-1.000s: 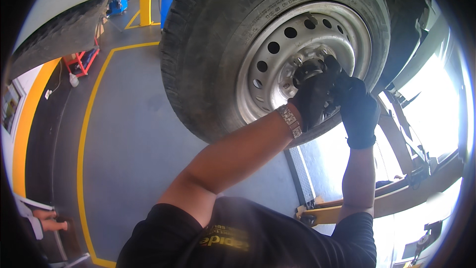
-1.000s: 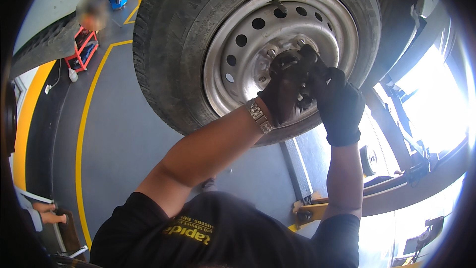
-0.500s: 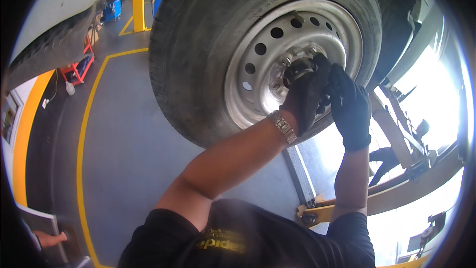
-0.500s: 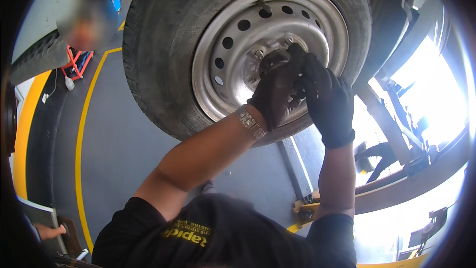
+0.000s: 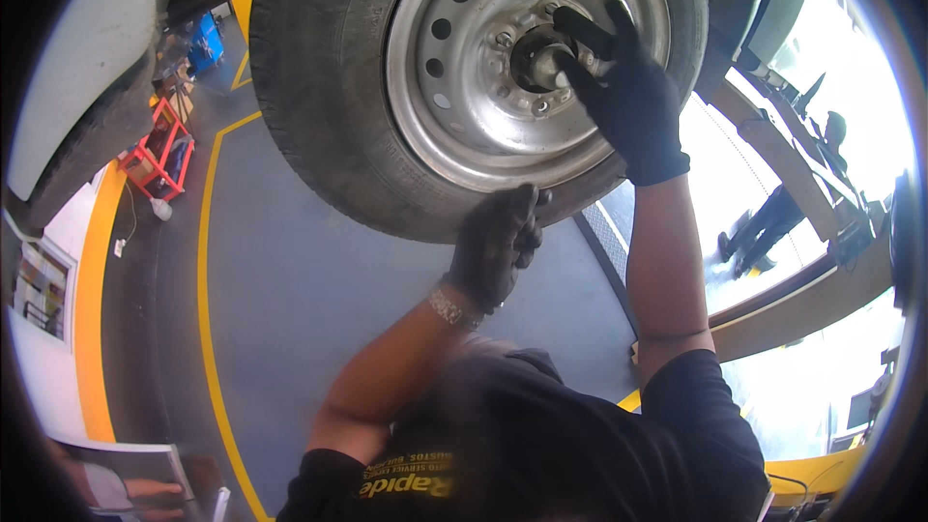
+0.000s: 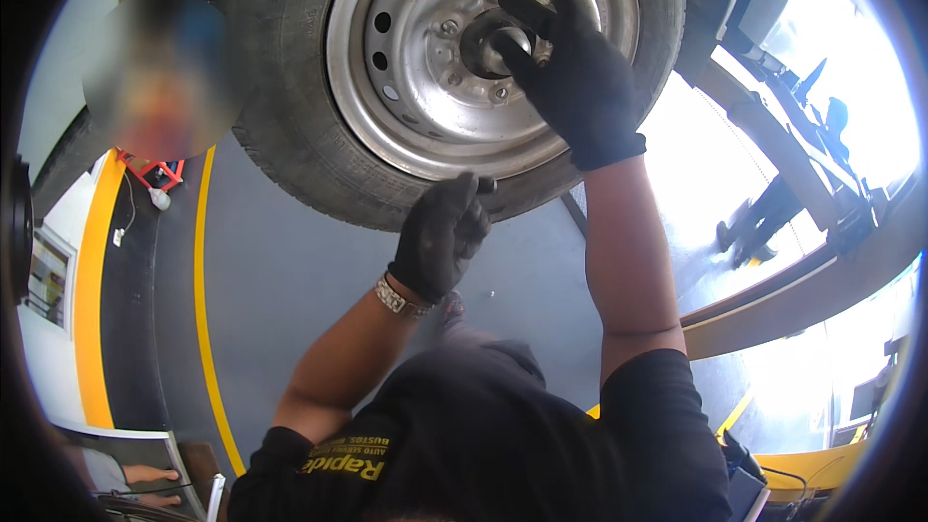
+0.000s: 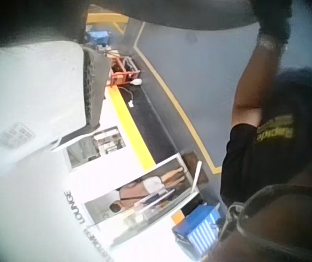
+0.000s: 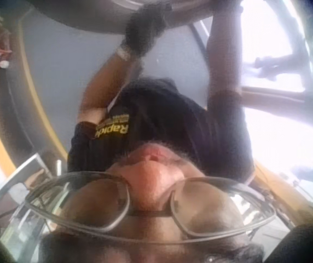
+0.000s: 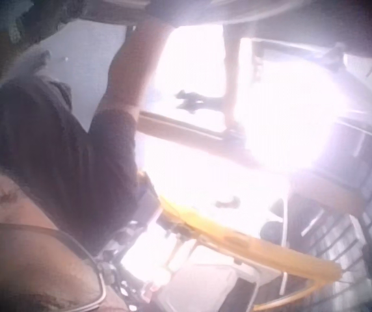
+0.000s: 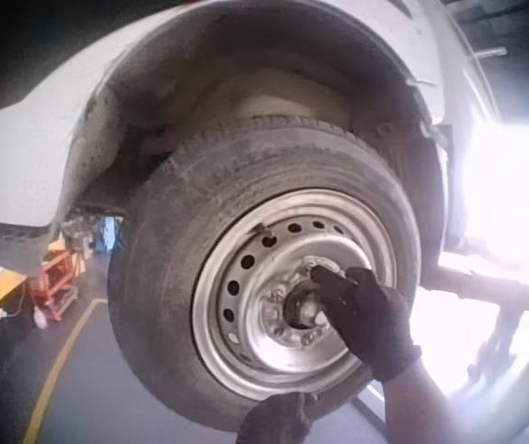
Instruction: The person lifts and mounts two tires onto a raised vehicle, then secures each with lug nuts using a hand wrench. The person operates the lift controls between tire installations.
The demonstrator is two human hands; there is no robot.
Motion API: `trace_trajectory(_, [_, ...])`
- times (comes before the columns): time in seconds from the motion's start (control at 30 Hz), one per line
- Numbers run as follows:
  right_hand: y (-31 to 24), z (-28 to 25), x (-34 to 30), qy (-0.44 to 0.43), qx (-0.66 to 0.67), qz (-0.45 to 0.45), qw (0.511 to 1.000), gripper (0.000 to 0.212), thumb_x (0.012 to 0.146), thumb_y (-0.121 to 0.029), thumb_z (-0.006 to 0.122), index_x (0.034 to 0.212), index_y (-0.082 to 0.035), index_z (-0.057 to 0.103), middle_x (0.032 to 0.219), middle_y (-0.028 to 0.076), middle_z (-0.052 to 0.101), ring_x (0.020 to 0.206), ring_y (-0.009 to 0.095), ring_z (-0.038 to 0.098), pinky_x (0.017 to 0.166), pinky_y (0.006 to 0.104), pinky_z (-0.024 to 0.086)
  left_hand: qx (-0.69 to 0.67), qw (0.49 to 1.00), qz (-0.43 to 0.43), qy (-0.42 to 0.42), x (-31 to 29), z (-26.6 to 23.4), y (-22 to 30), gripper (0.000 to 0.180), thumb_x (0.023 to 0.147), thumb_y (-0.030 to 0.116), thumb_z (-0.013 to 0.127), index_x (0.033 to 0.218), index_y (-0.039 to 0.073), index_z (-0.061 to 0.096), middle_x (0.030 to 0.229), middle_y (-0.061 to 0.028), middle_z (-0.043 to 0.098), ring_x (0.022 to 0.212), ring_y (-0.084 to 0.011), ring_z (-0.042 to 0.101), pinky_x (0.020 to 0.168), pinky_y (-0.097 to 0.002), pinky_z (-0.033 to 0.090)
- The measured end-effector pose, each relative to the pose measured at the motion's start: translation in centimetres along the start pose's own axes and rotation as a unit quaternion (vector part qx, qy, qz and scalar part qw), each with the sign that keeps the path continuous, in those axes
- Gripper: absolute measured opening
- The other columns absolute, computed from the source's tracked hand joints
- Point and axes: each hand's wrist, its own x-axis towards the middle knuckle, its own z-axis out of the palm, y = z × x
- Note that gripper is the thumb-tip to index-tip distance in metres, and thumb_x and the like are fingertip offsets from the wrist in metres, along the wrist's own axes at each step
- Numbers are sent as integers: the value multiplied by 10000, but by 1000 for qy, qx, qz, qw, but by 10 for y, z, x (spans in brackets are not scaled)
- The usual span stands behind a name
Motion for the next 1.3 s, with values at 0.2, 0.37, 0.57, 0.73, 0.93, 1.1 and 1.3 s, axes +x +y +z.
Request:
trace_trajectory(0.2, [-7,-17,13,-148,106,149,972,445,898,-484,641,1075,-77,665,907,166,716,851,326,707,753,404,564,-47,984,-155,71,-62,-34,-53,415,982,447,569,1040,39,619,646,45,431,524,-61,377,459,-210,294])
trace_trajectory(0.37, [-1,-6,7,58,-183,-186,964,317,961,-312,570,1223,-136,595,717,82,607,695,219,689,591,379,566,-64,950,-234,196,-136,-121,-116,373,958,442,619,1035,77,641,652,49,460,544,-60,394,460,-205,292])
trace_trajectory(0.57, [53,49,7,-2,-31,-141,990,296,997,-350,494,1241,-247,626,915,2,634,700,230,674,611,407,558,-175,946,-226,156,-152,-161,-171,402,938,412,667,1101,48,621,709,12,555,634,-91,529,506,-228,375])
trace_trajectory(0.73, [11,27,14,-36,-102,-52,993,333,983,-379,508,1293,-314,612,1075,11,663,694,212,662,664,429,564,-159,961,-210,86,-111,-126,-158,252,973,288,624,1055,50,634,714,15,563,632,-99,517,536,-238,405])
trace_trajectory(0.93, [-26,-28,22,-232,473,374,763,382,961,-350,572,1243,-100,636,780,106,646,495,159,574,447,305,470,-16,986,-151,-71,-85,-110,-172,80,964,46,552,988,21,625,774,-25,584,671,-129,539,652,-277,482])
trace_trajectory(1.1, [14,12,25,50,-146,-138,978,211,942,-300,601,991,-106,667,767,112,643,629,193,625,546,334,511,-23,951,-243,-189,-69,-98,-205,157,957,102,572,1045,-18,621,799,-57,575,657,-113,517,612,-251,438])
trace_trajectory(1.3, [-5,-69,-60,-22,339,80,937,231,1023,-170,494,1053,4,643,778,20,631,559,55,475,502,253,394,-77,930,-329,-146,-75,-97,-266,257,968,175,596,1149,-6,587,767,-25,567,595,-80,490,481,-224,389])
